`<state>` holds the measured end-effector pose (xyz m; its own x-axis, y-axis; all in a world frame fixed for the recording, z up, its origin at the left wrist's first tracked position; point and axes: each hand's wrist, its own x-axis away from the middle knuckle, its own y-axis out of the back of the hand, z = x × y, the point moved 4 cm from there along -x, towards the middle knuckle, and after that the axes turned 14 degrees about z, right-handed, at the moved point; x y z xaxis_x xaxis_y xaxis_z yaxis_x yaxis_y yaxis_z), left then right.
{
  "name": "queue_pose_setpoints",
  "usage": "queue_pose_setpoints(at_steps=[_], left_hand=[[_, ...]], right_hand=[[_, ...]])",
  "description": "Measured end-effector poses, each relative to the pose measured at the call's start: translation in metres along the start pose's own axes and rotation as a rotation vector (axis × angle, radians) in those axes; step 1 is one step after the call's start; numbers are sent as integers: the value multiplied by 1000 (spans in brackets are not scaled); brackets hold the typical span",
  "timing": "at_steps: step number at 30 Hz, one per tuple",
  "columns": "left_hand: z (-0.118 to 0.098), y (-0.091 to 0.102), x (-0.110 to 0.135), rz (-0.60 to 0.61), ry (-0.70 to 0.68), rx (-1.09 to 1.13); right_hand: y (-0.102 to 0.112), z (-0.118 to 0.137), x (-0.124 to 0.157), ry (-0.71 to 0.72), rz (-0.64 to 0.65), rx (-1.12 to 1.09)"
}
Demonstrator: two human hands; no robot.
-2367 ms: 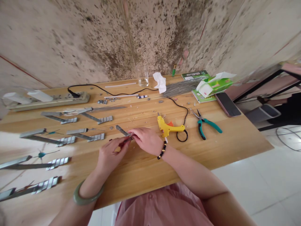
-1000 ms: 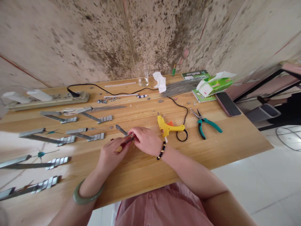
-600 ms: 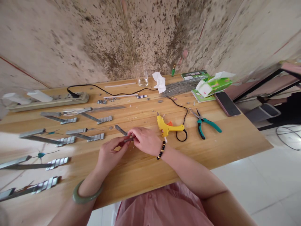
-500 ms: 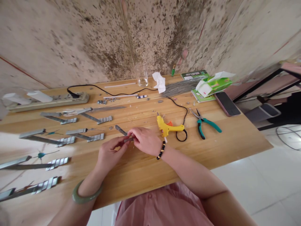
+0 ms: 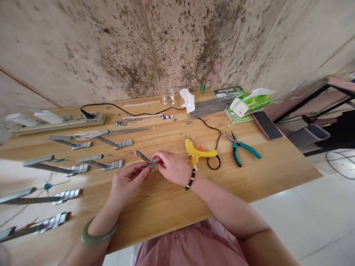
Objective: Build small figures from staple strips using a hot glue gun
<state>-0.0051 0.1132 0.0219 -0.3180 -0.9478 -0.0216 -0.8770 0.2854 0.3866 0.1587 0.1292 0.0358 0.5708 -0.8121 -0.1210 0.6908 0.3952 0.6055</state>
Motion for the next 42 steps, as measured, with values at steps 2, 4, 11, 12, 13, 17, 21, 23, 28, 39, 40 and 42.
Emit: queue_pose_setpoints(at_steps=[2,4,11,12,13,17,21,23,28,39,40,42], left_hand=[[-1,0,0,-5,-12,-5],[-1,1,0,-20,-24,-22],[-2,0,2,-33,-120,-87],[-2,0,2,-31,-132,-102],[-2,-1,2,-34,-139,-116],[-2,-1,3,-54,-142,-179],[-5,-2,2,-16,-185,-260],[-6,-2,1,17,-205,-281],[-11,-3,1,56,-248,-319],[-10,-5,-1,131,-222,-212],[-9,-4,-2,129,-219,-202],[-8,-4,-2,120,-212,-174]], right_hand=[[1,1,0,-1,-16,-56],[3,3,1,2,-27,-111],[4,4,1,3,-30,-179],[4,4,1,3,-38,-170],[4,4,1,4,-47,-164],[5,6,1,23,-92,-183],[6,8,2,57,-115,-168],[5,8,3,79,-113,-120],[4,10,4,135,-112,-24],[4,14,5,178,-99,16],[5,15,5,177,-94,6],[5,15,5,165,-92,-32]])
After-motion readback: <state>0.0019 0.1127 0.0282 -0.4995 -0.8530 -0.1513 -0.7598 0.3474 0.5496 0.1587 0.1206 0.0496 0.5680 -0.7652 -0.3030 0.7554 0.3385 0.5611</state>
